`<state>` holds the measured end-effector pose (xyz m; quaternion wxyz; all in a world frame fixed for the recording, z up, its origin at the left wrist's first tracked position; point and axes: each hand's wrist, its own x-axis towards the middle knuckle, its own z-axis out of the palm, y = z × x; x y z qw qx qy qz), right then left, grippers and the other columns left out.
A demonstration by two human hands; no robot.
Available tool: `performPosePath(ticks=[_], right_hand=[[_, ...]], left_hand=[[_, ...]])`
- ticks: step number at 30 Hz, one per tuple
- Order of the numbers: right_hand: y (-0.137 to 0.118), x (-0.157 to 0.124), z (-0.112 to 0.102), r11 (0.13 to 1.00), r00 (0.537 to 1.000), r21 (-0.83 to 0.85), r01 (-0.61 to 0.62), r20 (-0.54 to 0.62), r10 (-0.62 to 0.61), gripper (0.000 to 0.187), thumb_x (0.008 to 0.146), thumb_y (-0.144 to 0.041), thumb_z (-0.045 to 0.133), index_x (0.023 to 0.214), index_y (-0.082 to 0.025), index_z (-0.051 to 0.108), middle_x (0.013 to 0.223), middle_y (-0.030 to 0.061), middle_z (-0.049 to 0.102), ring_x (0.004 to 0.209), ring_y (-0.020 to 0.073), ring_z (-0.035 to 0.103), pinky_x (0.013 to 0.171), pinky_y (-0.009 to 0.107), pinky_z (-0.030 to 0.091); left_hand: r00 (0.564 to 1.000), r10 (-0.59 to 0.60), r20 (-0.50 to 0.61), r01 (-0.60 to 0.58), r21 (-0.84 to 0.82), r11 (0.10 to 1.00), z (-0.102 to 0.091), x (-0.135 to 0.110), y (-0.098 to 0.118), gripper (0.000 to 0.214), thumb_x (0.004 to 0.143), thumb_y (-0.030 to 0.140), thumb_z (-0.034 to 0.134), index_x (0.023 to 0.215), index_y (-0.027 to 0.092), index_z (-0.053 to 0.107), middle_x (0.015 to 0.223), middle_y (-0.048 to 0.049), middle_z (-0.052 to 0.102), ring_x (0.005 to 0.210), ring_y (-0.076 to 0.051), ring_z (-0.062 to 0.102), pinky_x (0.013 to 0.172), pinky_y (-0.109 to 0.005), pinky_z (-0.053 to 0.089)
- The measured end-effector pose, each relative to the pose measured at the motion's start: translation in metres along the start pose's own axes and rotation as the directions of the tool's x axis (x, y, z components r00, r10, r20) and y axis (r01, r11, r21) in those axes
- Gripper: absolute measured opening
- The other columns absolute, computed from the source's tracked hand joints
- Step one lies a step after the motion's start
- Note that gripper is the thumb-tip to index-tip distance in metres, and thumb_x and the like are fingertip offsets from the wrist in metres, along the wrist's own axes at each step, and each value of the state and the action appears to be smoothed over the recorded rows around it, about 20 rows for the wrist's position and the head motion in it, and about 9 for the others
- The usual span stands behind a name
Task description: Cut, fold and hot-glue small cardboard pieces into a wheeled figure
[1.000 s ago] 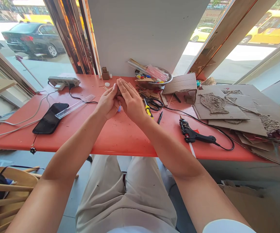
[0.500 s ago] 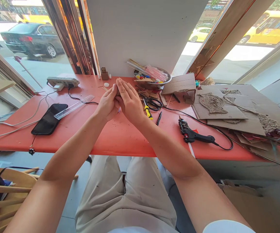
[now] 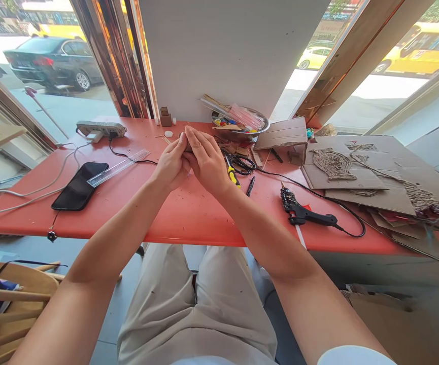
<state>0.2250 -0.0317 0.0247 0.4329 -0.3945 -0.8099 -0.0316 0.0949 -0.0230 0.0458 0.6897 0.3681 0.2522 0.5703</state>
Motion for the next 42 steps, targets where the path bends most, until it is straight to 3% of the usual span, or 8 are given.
performPosePath(ticks=[3,7,13,19,26,34,42], right_hand=[[0.004,-0.001,-0.002,0.998,0.998,-0.043,0.049,-0.029,-0.051,0.052,0.113,-0.036,0.040,0.157,-0.018,0.060,0.154,0.0150,0.067,0.146,0.0291,0.059,0.131,0.049,0.043],[0.007,-0.001,-0.006,0.995,0.994,-0.064,0.075,-0.071,-0.080,0.049,0.113,-0.040,0.043,0.155,-0.026,0.063,0.148,0.0121,0.071,0.138,0.0271,0.064,0.126,0.048,0.049],[0.006,0.002,-0.017,0.999,0.999,-0.028,0.026,-0.018,-0.026,0.048,0.107,-0.038,0.057,0.153,-0.030,0.064,0.143,0.0069,0.074,0.132,0.0290,0.067,0.120,0.048,0.054],[0.005,0.006,-0.023,0.999,0.999,-0.017,0.030,0.017,-0.030,0.050,0.105,-0.031,0.056,0.155,-0.028,0.061,0.143,0.0080,0.074,0.135,0.0295,0.066,0.122,0.051,0.051],[0.001,0.008,-0.035,0.997,1.000,0.075,-0.027,-0.001,0.027,0.053,0.098,-0.041,0.072,0.147,-0.023,0.063,0.138,0.0107,0.074,0.126,0.0293,0.069,0.106,0.045,0.061],[-0.010,0.010,-0.046,0.980,0.994,0.169,-0.105,-0.004,0.107,0.034,0.085,-0.030,0.082,0.116,-0.025,0.070,0.121,0.0052,0.077,0.110,0.0266,0.071,0.097,0.043,0.061],[-0.011,0.010,-0.042,0.978,0.992,0.185,-0.092,-0.063,0.105,0.028,0.083,-0.030,0.081,0.109,-0.025,0.074,0.114,0.0047,0.080,0.107,0.0252,0.071,0.087,0.038,0.061]], left_hand=[[1.000,0.026,0.008,-0.026,-0.017,1.000,0.005,-0.003,0.000,0.026,0.105,0.023,0.067,0.081,0.017,0.075,0.080,0.0035,0.073,0.063,-0.003,0.066,0.061,-0.011,0.053],[0.999,0.044,0.016,-0.044,-0.017,0.999,0.010,-0.006,-0.001,0.030,0.107,0.021,0.063,0.080,0.015,0.074,0.075,0.0033,0.072,0.057,-0.002,0.064,0.055,-0.010,0.052],[0.999,0.024,0.031,-0.026,0.050,0.998,0.006,-0.004,-0.002,0.035,0.110,0.018,0.053,0.083,0.016,0.075,0.080,-0.0001,0.078,0.076,-0.007,0.074,0.061,-0.010,0.055],[0.993,0.072,0.089,-0.078,0.067,0.995,0.006,-0.006,-0.001,0.022,0.101,0.029,0.074,0.083,0.017,0.075,0.088,-0.0008,0.078,0.078,-0.009,0.074,0.072,-0.016,0.061],[0.986,0.007,0.169,-0.021,0.080,0.997,0.013,-0.015,0.009,0.017,0.102,0.025,0.070,0.089,0.017,0.077,0.093,-0.0046,0.080,0.105,-0.019,0.080,0.087,-0.026,0.067],[0.970,-0.027,0.243,-0.001,0.114,0.993,0.006,-0.015,0.010,0.013,0.095,0.030,0.079,0.096,0.017,0.077,0.097,-0.0063,0.080,0.108,-0.024,0.080,0.085,-0.030,0.068],[0.920,0.014,0.392,-0.066,0.119,0.991,0.001,-0.013,0.013,0.027,0.087,0.040,0.088,0.093,0.017,0.075,0.091,-0.0045,0.077,0.097,-0.021,0.081,0.083,-0.030,0.067]])
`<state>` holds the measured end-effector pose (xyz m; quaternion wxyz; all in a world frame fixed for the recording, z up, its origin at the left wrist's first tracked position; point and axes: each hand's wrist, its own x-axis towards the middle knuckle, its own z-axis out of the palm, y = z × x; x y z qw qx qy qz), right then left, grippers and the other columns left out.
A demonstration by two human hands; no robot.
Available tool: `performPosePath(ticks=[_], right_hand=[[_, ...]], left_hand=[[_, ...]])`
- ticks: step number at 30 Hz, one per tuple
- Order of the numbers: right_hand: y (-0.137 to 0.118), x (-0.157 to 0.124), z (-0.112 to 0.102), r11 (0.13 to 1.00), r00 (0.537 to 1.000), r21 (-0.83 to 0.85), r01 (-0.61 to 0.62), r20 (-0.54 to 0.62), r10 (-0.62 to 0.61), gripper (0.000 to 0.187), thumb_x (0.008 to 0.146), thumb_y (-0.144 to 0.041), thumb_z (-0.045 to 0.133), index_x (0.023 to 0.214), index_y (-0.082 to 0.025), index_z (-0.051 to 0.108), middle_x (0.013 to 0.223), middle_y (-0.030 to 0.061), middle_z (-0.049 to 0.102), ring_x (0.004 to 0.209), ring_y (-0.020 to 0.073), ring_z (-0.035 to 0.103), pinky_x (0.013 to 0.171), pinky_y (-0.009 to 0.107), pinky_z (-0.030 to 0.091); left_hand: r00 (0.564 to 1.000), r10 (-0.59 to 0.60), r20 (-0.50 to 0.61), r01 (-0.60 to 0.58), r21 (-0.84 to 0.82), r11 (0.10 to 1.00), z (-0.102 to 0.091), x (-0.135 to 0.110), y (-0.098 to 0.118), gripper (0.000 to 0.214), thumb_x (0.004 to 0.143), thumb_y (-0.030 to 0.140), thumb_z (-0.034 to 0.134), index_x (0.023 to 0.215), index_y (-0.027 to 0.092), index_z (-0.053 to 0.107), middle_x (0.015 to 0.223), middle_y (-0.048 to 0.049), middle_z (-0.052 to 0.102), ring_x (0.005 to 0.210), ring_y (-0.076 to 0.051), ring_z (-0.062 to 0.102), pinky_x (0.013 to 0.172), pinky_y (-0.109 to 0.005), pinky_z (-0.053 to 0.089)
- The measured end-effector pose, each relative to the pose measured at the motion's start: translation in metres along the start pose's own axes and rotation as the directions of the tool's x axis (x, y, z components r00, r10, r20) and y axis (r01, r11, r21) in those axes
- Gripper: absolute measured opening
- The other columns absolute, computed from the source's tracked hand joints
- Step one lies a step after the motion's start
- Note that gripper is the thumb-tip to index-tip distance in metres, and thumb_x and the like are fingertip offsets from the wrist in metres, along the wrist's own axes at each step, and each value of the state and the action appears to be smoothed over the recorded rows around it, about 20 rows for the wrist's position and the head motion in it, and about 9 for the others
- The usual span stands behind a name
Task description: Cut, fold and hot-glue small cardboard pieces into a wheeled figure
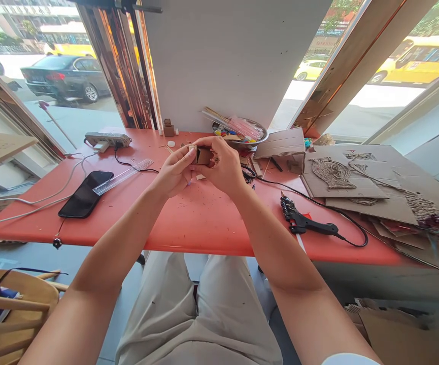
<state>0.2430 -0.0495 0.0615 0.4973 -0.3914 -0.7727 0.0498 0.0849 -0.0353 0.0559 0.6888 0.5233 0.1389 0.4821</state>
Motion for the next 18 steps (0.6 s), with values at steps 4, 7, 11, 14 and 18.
performPosePath(ticks=[4,7,11,14,18], right_hand=[[0.000,0.000,0.000,1.000,1.000,0.000,-0.001,-0.012,0.001,0.027,0.085,-0.030,0.079,0.111,-0.025,0.074,0.114,0.0037,0.080,0.108,0.0245,0.071,0.090,0.038,0.061],[0.000,-0.001,-0.001,1.000,1.000,0.015,-0.008,-0.002,0.008,0.032,0.084,-0.028,0.081,0.115,-0.025,0.073,0.116,0.0041,0.080,0.109,0.0250,0.073,0.092,0.038,0.061],[-0.002,-0.002,-0.005,1.000,1.000,0.027,-0.005,-0.004,0.005,0.031,0.085,-0.034,0.084,0.113,-0.026,0.072,0.116,0.0051,0.081,0.109,0.0257,0.075,0.095,0.040,0.061],[-0.004,-0.001,-0.009,1.000,1.000,0.018,0.016,0.005,-0.016,0.034,0.084,-0.038,0.087,0.113,-0.028,0.073,0.119,0.0053,0.081,0.111,0.0268,0.076,0.099,0.043,0.062],[-0.007,-0.001,-0.013,0.999,0.999,0.008,0.041,0.010,-0.041,0.038,0.081,-0.035,0.090,0.116,-0.029,0.074,0.122,0.0064,0.081,0.113,0.0278,0.076,0.101,0.044,0.063]], left_hand=[[1.000,-0.019,-0.005,0.019,0.015,1.000,0.000,0.000,0.002,0.030,0.088,0.042,0.088,0.093,0.016,0.074,0.089,-0.0044,0.076,0.101,-0.022,0.081,0.089,-0.032,0.068],[1.000,0.001,-0.001,-0.001,0.050,0.999,0.000,0.000,0.002,0.034,0.085,0.045,0.090,0.096,0.017,0.075,0.090,-0.0040,0.077,0.103,-0.023,0.080,0.085,-0.029,0.067],[0.999,0.029,-0.032,-0.026,0.085,0.996,-0.002,0.000,0.002,0.031,0.083,0.045,0.091,0.096,0.020,0.077,0.094,-0.0058,0.078,0.109,-0.025,0.079,0.084,-0.030,0.067],[0.998,0.034,-0.057,-0.029,0.094,0.995,-0.006,0.000,0.001,0.032,0.082,0.043,0.092,0.102,0.021,0.079,0.096,-0.0065,0.078,0.113,-0.026,0.077,0.089,-0.032,0.067],[0.998,0.047,-0.041,-0.042,0.115,0.993,-0.010,-0.001,0.003,0.046,0.080,0.044,0.093,0.118,0.024,0.079,0.098,-0.0050,0.078,0.107,-0.023,0.078,0.084,-0.029,0.065]])
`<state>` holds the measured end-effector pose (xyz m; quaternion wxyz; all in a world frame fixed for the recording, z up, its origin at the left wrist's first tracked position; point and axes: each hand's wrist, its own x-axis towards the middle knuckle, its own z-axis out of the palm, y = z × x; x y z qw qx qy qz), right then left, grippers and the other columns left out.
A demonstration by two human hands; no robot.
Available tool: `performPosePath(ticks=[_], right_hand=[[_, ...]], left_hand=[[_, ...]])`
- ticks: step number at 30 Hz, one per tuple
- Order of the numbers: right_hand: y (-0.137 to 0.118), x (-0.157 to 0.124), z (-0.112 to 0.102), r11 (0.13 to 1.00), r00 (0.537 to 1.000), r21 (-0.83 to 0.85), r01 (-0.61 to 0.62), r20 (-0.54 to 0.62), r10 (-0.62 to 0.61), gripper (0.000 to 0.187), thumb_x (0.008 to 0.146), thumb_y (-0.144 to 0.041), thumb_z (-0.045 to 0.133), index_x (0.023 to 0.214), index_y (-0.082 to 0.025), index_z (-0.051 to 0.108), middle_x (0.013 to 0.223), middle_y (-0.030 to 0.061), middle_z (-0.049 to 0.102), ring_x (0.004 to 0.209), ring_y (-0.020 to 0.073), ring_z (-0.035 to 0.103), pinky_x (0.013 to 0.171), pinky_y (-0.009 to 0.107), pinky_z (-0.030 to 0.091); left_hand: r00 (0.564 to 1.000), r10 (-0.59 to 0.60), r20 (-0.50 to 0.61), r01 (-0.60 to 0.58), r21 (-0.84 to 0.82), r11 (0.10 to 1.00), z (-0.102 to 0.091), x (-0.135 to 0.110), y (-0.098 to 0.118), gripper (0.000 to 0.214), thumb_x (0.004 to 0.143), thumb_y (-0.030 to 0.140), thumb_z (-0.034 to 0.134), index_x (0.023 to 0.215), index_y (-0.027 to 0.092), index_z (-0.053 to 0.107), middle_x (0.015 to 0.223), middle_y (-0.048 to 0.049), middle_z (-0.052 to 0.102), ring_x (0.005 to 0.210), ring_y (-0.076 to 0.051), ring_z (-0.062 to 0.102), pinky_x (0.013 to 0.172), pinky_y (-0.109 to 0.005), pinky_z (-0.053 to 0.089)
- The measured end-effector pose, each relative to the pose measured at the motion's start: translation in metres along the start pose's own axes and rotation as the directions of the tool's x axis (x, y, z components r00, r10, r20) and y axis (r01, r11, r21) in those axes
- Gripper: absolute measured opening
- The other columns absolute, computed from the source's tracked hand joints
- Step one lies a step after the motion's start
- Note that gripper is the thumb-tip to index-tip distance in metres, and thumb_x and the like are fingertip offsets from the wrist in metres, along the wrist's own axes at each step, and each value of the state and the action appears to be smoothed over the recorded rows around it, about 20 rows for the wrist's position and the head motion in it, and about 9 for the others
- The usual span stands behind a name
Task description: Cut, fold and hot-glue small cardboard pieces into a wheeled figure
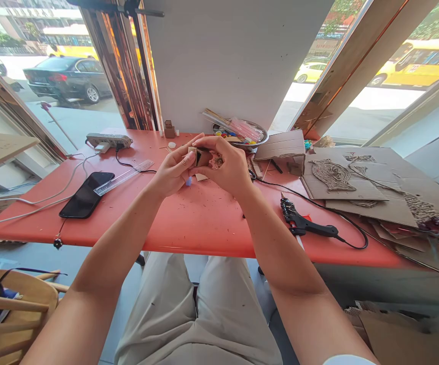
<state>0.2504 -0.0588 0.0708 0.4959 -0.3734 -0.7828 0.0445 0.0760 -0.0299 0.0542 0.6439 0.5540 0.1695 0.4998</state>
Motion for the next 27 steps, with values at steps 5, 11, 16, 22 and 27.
performPosePath(ticks=[5,11,16,22,27], right_hand=[[-0.003,0.000,-0.001,1.000,1.000,-0.008,-0.003,0.002,0.003,0.034,0.081,-0.029,0.088,0.112,-0.028,0.074,0.117,0.0038,0.082,0.109,0.0254,0.076,0.096,0.042,0.064],[0.000,0.000,0.004,0.997,0.997,-0.024,0.071,-0.025,-0.072,0.026,0.085,-0.028,0.084,0.110,-0.028,0.074,0.111,0.0033,0.082,0.105,0.0231,0.076,0.096,0.039,0.063],[0.003,0.002,0.003,0.991,0.994,-0.073,0.109,-0.018,-0.111,0.026,0.091,-0.042,0.082,0.112,-0.028,0.076,0.114,0.0064,0.081,0.112,0.0263,0.074,0.102,0.044,0.060],[0.000,0.005,-0.011,0.996,0.996,-0.030,0.088,-0.015,-0.089,0.027,0.091,-0.053,0.081,0.098,-0.027,0.076,0.112,0.0070,0.079,0.101,0.0237,0.074,0.092,0.039,0.062],[-0.005,0.005,-0.009,0.998,0.999,0.055,-0.012,0.044,0.009,0.022,0.092,-0.044,0.079,0.099,-0.024,0.072,0.087,0.0009,0.077,0.077,0.0169,0.069,0.075,0.032,0.060]], left_hand=[[0.999,0.037,-0.013,-0.037,0.059,0.998,-0.001,-0.002,0.003,0.054,0.073,0.050,0.097,0.118,0.032,0.073,0.082,0.0028,0.073,0.083,-0.017,0.076,0.065,-0.023,0.060],[0.998,0.055,-0.008,-0.055,0.033,0.998,-0.003,-0.002,0.003,0.053,0.069,0.051,0.100,0.098,0.029,0.062,0.079,0.0053,0.074,0.071,-0.016,0.076,0.060,-0.024,0.061],[0.997,0.056,-0.048,-0.056,0.005,0.998,-0.002,-0.001,0.003,0.047,0.072,0.045,0.098,0.099,0.027,0.064,0.087,0.0022,0.078,0.088,-0.020,0.082,0.067,-0.025,0.063],[0.992,0.088,-0.086,-0.090,-0.015,0.996,0.000,0.000,0.005,0.048,0.065,0.041,0.103,0.094,0.026,0.068,0.089,0.0025,0.080,0.089,-0.019,0.082,0.067,-0.024,0.064],[0.991,0.117,-0.064,-0.115,0.027,0.993,-0.004,0.004,0.003,0.058,0.056,0.051,0.105,0.095,0.026,0.072,0.092,-0.0005,0.081,0.091,-0.021,0.081,0.076,-0.028,0.066]])
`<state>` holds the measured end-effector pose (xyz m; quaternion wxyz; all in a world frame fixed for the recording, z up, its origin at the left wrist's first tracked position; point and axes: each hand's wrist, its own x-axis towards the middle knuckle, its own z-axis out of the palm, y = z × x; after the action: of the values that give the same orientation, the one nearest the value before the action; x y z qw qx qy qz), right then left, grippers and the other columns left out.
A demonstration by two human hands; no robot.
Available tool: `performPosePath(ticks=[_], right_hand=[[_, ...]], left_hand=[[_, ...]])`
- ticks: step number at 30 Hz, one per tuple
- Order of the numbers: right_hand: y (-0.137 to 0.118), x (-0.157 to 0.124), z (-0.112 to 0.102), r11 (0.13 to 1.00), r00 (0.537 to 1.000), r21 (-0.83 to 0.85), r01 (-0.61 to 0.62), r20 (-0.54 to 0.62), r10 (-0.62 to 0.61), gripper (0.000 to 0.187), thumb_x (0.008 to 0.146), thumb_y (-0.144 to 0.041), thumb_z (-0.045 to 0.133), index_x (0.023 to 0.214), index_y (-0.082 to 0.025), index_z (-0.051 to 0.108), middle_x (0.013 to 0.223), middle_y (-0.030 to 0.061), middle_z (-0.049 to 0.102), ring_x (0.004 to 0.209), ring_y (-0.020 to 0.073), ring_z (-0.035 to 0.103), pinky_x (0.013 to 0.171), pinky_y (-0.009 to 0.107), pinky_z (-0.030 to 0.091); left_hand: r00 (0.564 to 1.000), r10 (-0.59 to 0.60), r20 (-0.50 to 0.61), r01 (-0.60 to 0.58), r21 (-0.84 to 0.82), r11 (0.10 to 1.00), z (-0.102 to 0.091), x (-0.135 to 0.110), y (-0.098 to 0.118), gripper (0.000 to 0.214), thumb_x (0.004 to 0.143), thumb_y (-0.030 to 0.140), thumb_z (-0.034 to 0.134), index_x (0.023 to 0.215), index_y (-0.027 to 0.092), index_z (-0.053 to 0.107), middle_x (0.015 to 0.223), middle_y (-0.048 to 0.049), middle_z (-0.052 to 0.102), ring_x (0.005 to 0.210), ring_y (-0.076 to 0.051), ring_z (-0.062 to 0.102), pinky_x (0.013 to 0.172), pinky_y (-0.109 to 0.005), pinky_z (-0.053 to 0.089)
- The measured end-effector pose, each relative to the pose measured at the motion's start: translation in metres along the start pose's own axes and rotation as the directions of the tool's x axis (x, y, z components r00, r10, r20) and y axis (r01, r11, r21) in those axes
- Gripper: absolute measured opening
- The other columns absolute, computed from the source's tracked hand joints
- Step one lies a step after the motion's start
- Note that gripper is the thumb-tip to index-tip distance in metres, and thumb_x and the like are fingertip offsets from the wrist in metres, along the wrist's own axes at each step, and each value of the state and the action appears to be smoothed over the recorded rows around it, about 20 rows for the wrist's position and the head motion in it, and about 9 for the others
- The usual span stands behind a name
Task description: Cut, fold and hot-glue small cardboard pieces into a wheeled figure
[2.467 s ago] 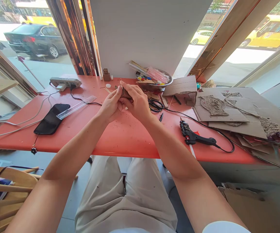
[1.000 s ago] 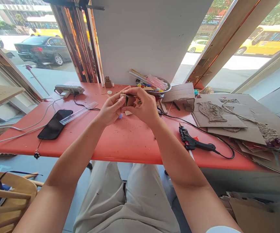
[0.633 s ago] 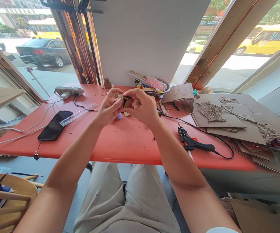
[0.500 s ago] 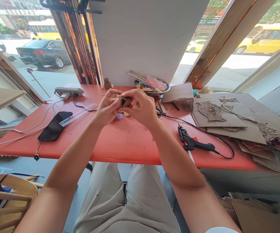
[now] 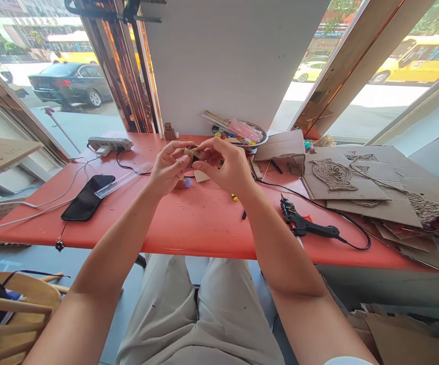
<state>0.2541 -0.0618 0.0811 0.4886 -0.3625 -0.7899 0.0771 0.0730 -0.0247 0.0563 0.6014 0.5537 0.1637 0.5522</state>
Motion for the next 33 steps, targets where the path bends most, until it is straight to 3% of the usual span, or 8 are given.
performPosePath(ticks=[4,8,14,22,33], right_hand=[[-0.002,-0.001,0.007,1.000,0.999,0.031,0.004,-0.035,-0.003,0.015,0.089,-0.032,0.077,0.100,-0.022,0.073,0.094,0.0021,0.080,0.081,0.0169,0.071,0.079,0.032,0.060],[-0.003,-0.002,0.008,1.000,0.998,-0.002,-0.013,-0.067,0.013,0.015,0.091,-0.034,0.076,0.102,-0.023,0.078,0.098,0.0039,0.081,0.085,0.0191,0.072,0.081,0.035,0.062],[0.000,-0.002,0.007,0.999,0.996,0.006,-0.047,-0.080,0.047,0.017,0.095,-0.035,0.077,0.106,-0.025,0.084,0.102,0.0061,0.082,0.093,0.0210,0.073,0.084,0.037,0.063],[0.001,-0.001,0.007,0.997,0.996,-0.047,-0.063,-0.071,0.059,0.017,0.097,-0.035,0.075,0.105,-0.024,0.084,0.094,0.0049,0.080,0.088,0.0207,0.072,0.083,0.036,0.061],[0.001,0.000,0.006,0.992,0.993,-0.057,-0.109,-0.045,0.106,0.015,0.096,-0.032,0.075,0.104,-0.024,0.084,0.092,0.0041,0.079,0.085,0.0198,0.071,0.081,0.034,0.060]], left_hand=[[0.999,0.038,-0.002,-0.038,0.019,0.999,-0.006,0.002,-0.001,0.058,0.055,0.053,0.105,0.095,0.025,0.074,0.093,-0.0025,0.080,0.090,-0.022,0.080,0.075,-0.031,0.065],[0.997,0.041,-0.067,-0.037,0.066,0.997,-0.010,0.003,0.001,0.049,0.057,0.041,0.106,0.089,0.025,0.073,0.096,-0.0024,0.080,0.095,-0.022,0.078,0.078,-0.031,0.063],[0.992,0.091,-0.088,-0.079,0.129,0.988,-0.013,0.006,0.002,0.049,0.054,0.042,0.108,0.083,0.024,0.073,0.087,-0.0008,0.077,0.093,-0.020,0.077,0.086,-0.031,0.062],[0.997,0.067,-0.043,-0.058,0.171,0.984,-0.007,0.003,-0.005,0.061,0.050,0.049,0.108,0.097,0.022,0.079,0.092,-0.0037,0.081,0.093,-0.021,0.079,0.089,-0.032,0.062],[0.994,0.110,0.011,-0.108,0.301,0.948,-0.004,-0.001,-0.008,0.058,0.068,0.057,0.098,0.109,0.020,0.080,0.101,-0.0089,0.084,0.104,-0.026,0.079,0.094,-0.034,0.063]])
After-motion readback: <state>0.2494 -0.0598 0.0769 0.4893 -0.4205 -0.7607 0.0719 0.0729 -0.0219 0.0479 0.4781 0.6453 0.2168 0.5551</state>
